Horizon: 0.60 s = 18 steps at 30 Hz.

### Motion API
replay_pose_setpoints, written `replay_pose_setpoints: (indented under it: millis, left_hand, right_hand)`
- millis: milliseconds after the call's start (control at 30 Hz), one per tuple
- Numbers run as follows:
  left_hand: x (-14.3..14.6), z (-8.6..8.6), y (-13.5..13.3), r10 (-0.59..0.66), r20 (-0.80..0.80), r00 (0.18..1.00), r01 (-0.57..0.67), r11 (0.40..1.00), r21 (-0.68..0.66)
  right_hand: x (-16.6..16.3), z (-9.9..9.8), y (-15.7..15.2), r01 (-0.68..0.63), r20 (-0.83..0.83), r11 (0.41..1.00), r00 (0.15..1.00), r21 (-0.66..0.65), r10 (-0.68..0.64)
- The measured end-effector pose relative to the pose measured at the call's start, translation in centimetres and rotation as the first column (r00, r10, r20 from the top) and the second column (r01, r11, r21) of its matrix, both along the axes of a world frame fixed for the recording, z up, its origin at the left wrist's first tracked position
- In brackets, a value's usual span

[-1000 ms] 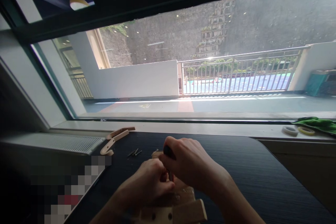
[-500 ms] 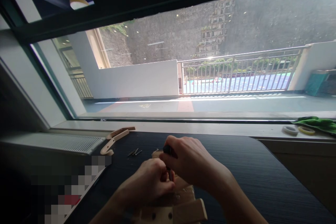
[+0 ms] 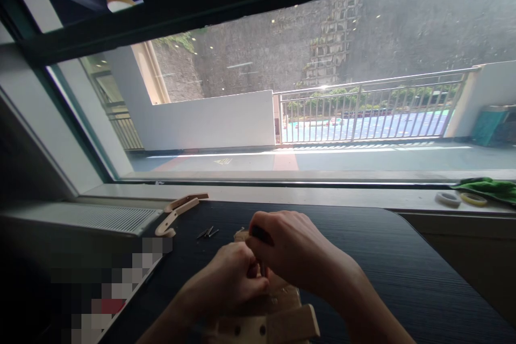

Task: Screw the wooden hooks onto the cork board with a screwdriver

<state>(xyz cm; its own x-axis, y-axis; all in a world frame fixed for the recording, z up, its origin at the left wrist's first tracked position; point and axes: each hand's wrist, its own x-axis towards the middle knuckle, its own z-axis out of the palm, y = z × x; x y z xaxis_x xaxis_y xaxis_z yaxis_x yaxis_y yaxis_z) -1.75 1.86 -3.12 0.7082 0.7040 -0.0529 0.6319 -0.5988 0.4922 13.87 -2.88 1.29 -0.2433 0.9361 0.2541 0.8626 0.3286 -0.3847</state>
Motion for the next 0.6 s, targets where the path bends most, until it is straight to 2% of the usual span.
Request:
replay_pose_setpoints:
  millis: [200, 300, 467, 600]
  left_hand:
    - [0.07, -0.14, -0.06, 0.011, 0.025, 1.000, -0.011, 1.000, -0.018]
    - [0.13, -0.10, -0.10, 0.015, -0.007, 1.000, -0.015, 1.000, -0.018]
    - [0.00, 0.10, -0.03, 0.001, 0.005, 1.000, -0.001, 1.000, -0.028]
    - [0.00, 0.23, -0.05, 0.012, -0.033, 0.999, -0.012, 1.000, -0.012]
  right_hand:
    - [-0.50, -0.47, 0.77, 0.112, 0.046, 0.993, 0.992, 0.044, -0.114]
    - [-0.62, -0.42, 0.57, 0.093, 0.045, 0.995, 0.994, 0.038, -0.095]
    - [-0.28, 0.20, -0.13, 0.025, -0.057, 1.000, 0.998, -0.012, -0.026]
    - [-0.11, 0.38, -0.10, 0.015, -0.050, 1.000, 0.999, -0.005, -0.015]
